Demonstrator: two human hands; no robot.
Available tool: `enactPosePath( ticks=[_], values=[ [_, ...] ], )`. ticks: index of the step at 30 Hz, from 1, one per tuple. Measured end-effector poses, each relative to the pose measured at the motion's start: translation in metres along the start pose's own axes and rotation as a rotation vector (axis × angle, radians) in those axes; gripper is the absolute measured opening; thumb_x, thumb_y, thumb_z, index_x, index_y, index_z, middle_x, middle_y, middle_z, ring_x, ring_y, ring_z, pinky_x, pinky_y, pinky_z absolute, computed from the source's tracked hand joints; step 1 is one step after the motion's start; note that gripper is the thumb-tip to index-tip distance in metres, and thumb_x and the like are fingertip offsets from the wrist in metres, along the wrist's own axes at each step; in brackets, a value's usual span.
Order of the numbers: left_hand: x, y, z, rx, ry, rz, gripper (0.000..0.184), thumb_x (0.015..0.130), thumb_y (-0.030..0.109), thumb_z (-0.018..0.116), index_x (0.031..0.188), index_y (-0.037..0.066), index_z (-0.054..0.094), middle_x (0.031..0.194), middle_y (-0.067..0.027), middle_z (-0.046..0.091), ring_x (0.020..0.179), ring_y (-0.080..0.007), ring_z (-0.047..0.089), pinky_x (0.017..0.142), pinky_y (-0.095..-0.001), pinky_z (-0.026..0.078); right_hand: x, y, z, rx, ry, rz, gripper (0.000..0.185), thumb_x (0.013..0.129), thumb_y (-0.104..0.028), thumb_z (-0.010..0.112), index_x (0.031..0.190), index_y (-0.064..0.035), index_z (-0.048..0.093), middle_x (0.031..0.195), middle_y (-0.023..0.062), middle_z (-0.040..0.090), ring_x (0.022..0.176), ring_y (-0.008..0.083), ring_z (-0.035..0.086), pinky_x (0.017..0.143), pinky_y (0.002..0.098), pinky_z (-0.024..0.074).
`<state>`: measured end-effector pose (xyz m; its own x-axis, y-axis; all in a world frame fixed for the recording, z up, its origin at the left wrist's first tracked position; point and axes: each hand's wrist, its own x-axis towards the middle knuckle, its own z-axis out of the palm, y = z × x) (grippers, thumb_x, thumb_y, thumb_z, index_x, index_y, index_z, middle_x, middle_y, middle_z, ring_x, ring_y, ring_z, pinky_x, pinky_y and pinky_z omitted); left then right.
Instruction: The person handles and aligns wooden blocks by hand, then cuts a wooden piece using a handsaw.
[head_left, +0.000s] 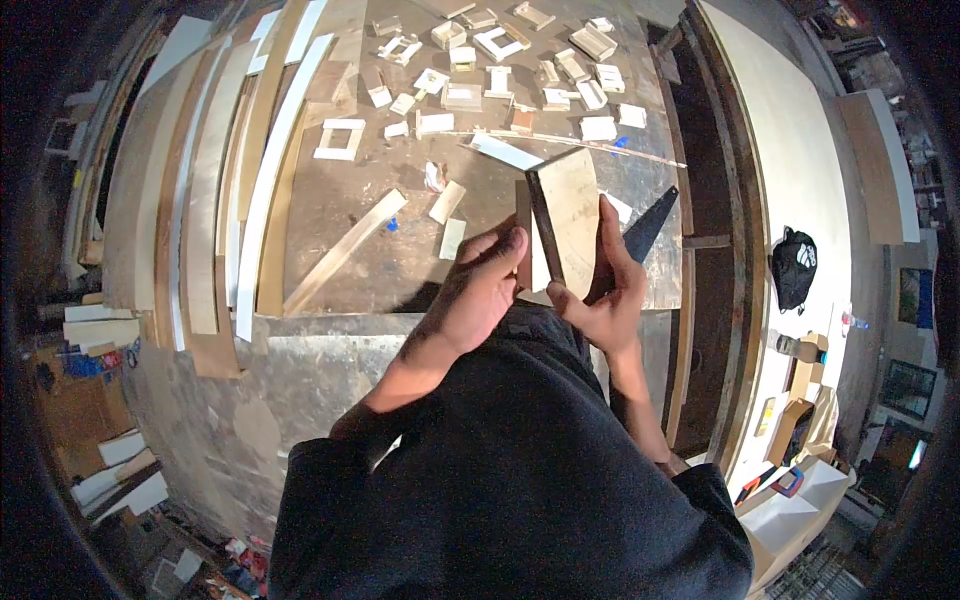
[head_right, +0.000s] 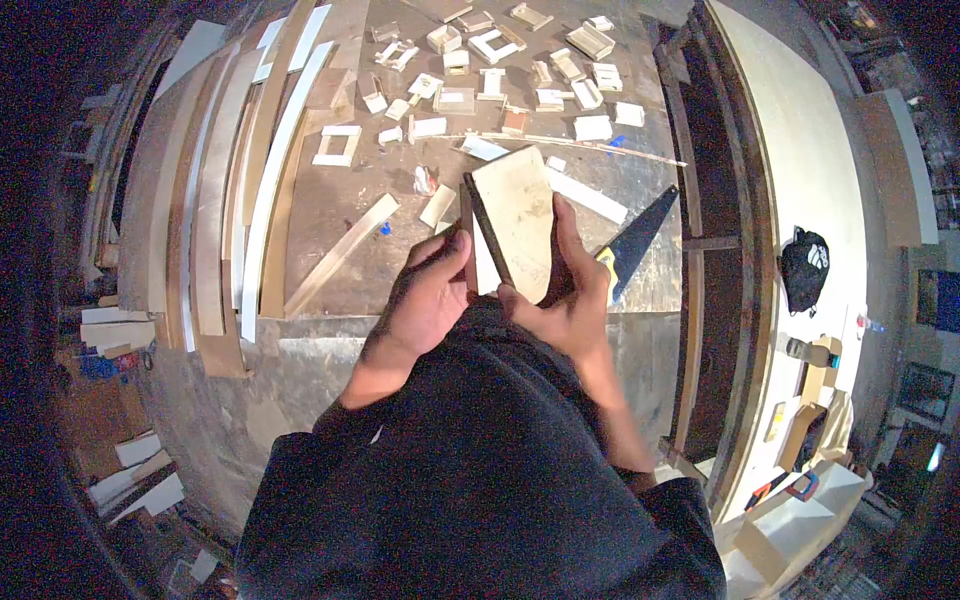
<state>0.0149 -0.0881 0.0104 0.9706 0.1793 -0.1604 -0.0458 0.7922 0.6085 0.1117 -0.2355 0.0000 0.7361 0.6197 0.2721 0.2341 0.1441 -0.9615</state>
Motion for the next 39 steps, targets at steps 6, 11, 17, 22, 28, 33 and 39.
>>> enactPosePath(
  ticks=[6, 11, 17, 22, 28, 33, 39],
  values=[
    [-0.006, 0.020, -0.001, -0.023, -0.039, 0.072, 0.042, 0.105, 0.024, 0.050, 0.137, -0.002, 0.051, 0.134, -0.0132, 0.060, 0.125, -0.0220, 0.058, 0.109, -0.0400, 0.045, -0.002, -0.009, -0.019, -0.268, 0.097, 0.039, 0.097, 0.067, -0.002, 0.078, 0.151, 0.0107, 0.030, 0.140, 0.0233, 0.056, 0.129, 0.0229, 0.053, 0.109, 0.0344, 0.0404],
    [0.000, 0.020, 0.003, -0.045, 0.053, 0.106, 0.036, 0.101, 0.013, 0.057, 0.136, 0.008, 0.054, 0.124, -0.0058, 0.064, 0.113, -0.0173, 0.062, 0.096, -0.0360, 0.052, -0.016, -0.017, -0.016, -0.218, -0.016, -0.089, 0.107, 0.066, -0.029, 0.082, 0.147, 0.0171, 0.029, 0.139, 0.0298, 0.054, 0.131, 0.0301, 0.053, 0.111, 0.0374, 0.0381],
    [0.000, 0.031, 0.001, -0.275, 0.126, 0.012, 0.026, 0.099, 0.012, 0.058, 0.124, 0.008, 0.059, 0.120, -0.0080, 0.067, 0.113, -0.0200, 0.065, 0.090, -0.0358, 0.058, -0.023, -0.010, -0.005, -0.202, 0.110, -0.161, 0.112, 0.071, -0.040, 0.085, 0.146, 0.0192, 0.028, 0.137, 0.0323, 0.054, 0.125, 0.0327, 0.058, 0.107, 0.0387, 0.0421],
    [0.002, 0.020, -0.006, -0.445, 0.067, -0.004, 0.023, 0.100, 0.018, 0.058, 0.117, 0.004, 0.063, 0.117, -0.0151, 0.068, 0.111, -0.0252, 0.067, 0.095, -0.0391, 0.057, -0.031, -0.001, -0.005, -0.416, 0.002, -0.258, 0.113, 0.067, -0.040, 0.087, 0.147, 0.0165, 0.030, 0.129, 0.0269, 0.062, 0.117, 0.0304, 0.063, 0.099, 0.0370, 0.0485],
    [0.005, 0.038, 0.005, -0.387, 0.170, 0.006, 0.030, 0.102, 0.022, 0.057, 0.118, -0.003, 0.058, 0.119, -0.0207, 0.066, 0.109, -0.0294, 0.068, 0.091, -0.0396, 0.060, -0.040, 0.037, -0.011, -0.393, 0.052, -0.090, 0.113, 0.063, -0.033, 0.090, 0.145, 0.0184, 0.031, 0.123, 0.0256, 0.065, 0.112, 0.0286, 0.065, 0.097, 0.0359, 0.0497],
    [0.003, 0.036, 0.011, -0.383, 0.240, 0.030, 0.028, 0.102, 0.021, 0.056, 0.120, -0.001, 0.058, 0.118, -0.0206, 0.066, 0.114, -0.0310, 0.066, 0.096, -0.0408, 0.058, -0.027, 0.011, -0.002, -0.301, 0.065, -0.268, 0.111, 0.067, -0.026, 0.090, 0.150, 0.0125, 0.028, 0.130, 0.0233, 0.062, 0.116, 0.0294, 0.063, 0.100, 0.0380, 0.0483],
    [0.007, 0.040, 0.011, -0.498, 0.256, 0.123, 0.026, 0.102, 0.020, 0.057, 0.118, 0.000, 0.057, 0.116, -0.0181, 0.067, 0.118, -0.0332, 0.063, 0.096, -0.0402, 0.058, -0.030, 0.046, -0.010, -0.316, 0.012, -0.083, 0.113, 0.067, -0.025, 0.086, 0.152, 0.0120, 0.022, 0.135, 0.0265, 0.055, 0.119, 0.0276, 0.059, 0.099, 0.0369, 0.0472]
  ],
)
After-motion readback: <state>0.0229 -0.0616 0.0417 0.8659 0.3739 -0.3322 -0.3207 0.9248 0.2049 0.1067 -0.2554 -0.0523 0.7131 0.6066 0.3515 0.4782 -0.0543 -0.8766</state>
